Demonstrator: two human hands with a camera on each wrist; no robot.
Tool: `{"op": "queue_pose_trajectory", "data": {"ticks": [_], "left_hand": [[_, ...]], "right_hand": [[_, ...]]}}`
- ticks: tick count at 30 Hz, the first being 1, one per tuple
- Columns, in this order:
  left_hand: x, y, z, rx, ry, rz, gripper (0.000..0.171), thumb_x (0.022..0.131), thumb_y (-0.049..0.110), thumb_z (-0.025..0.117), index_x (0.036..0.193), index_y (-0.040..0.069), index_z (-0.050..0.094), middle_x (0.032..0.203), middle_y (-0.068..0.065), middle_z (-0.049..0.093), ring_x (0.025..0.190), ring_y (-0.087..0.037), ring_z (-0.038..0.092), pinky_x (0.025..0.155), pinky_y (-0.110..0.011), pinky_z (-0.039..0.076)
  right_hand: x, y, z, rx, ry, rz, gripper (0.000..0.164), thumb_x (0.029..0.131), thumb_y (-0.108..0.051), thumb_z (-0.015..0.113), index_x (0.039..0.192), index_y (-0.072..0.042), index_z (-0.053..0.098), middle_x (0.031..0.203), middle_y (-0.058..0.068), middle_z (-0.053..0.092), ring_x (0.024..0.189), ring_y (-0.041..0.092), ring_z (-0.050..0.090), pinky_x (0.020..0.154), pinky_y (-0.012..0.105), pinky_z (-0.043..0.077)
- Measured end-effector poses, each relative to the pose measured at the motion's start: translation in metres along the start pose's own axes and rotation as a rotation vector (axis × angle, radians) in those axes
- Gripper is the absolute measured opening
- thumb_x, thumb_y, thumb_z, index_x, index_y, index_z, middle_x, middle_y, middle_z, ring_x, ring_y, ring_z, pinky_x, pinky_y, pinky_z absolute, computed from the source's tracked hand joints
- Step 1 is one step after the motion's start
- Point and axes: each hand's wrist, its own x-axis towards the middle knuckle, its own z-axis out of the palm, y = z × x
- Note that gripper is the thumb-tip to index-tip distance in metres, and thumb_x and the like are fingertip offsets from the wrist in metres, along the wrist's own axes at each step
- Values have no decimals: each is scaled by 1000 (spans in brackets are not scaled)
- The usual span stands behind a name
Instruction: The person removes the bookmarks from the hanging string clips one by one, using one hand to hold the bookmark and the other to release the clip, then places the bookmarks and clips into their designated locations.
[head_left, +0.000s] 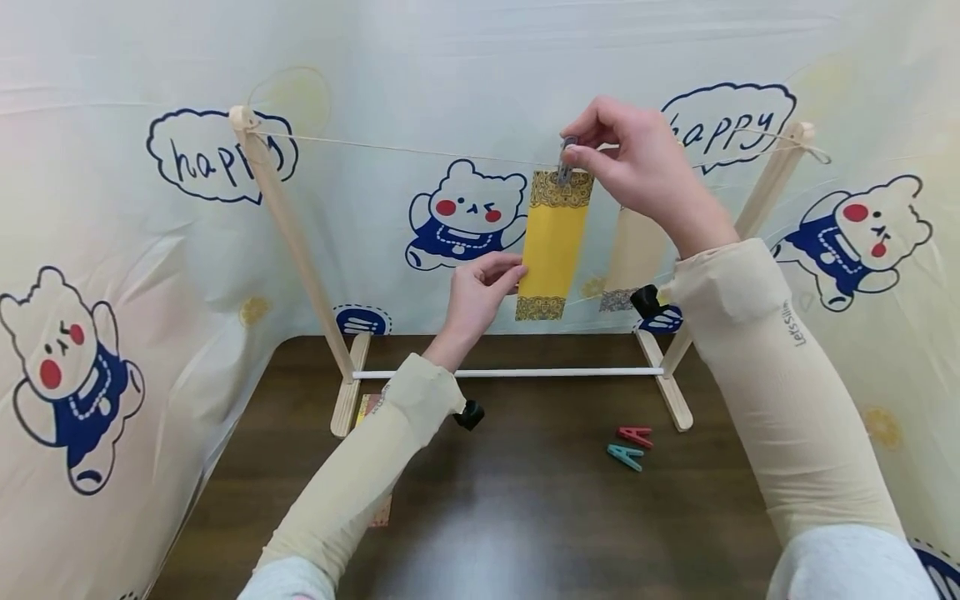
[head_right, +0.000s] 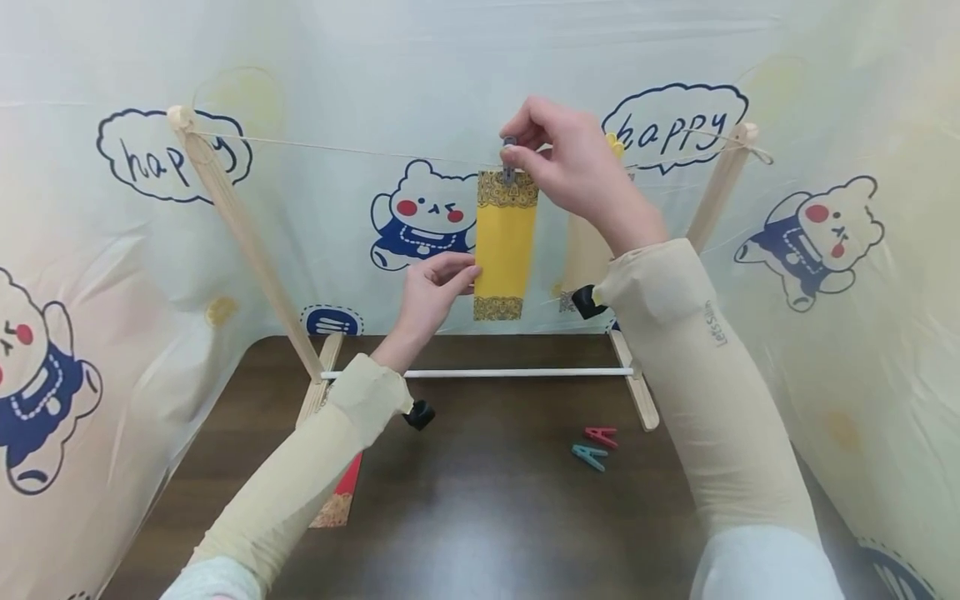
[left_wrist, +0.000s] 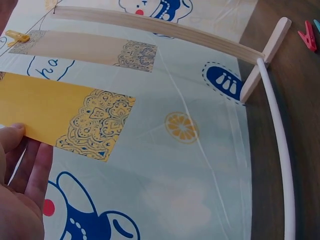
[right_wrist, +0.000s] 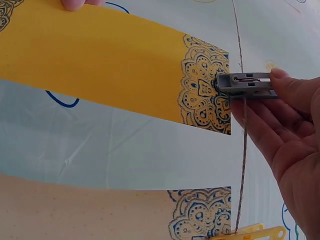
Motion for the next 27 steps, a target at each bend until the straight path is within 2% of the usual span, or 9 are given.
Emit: {"op": "queue_pose_trajectory", "data": {"ticks": [6, 12, 19, 27], "left_hand": [[1, 3, -2, -25, -16, 18, 21, 98, 12, 74, 117, 3, 77, 111, -12, 78, 97, -24, 76, 84, -33, 62], [-6, 0, -5, -1, 1, -2, 20, 98, 10, 74, 116, 2, 77, 109, -12, 78, 95, -23, 75, 83, -31, 62], [-10, -2, -8, 28, 8, 9, 20, 98, 11, 74, 115, 2, 78, 107, -13, 78, 92, -22, 74, 81, -29, 62], [-16, -14, -12, 43, -7, -28, 20, 98, 13, 74, 115, 3, 78, 107, -11, 78, 91, -22, 74, 82, -29, 62]], "right_hand": [[3, -4, 0, -3, 65, -28, 18, 101, -12, 68, 114, 1, 67, 112, 6, 69, 98, 7, 61, 98, 26, 55], [3, -4, 7, 32, 79, -16, 19, 101, -12, 68, 115, 1, 67, 111, 4, 68, 99, 6, 62, 99, 25, 55], [6, -6, 9, 67, 133, -27, 19, 101, -10, 68, 114, 3, 67, 110, 4, 70, 98, 7, 64, 98, 24, 55], [-4, -4, 7, 120, 165, -23, 20, 99, -7, 70, 117, 2, 67, 111, 1, 69, 102, 8, 66, 96, 23, 56]]}}
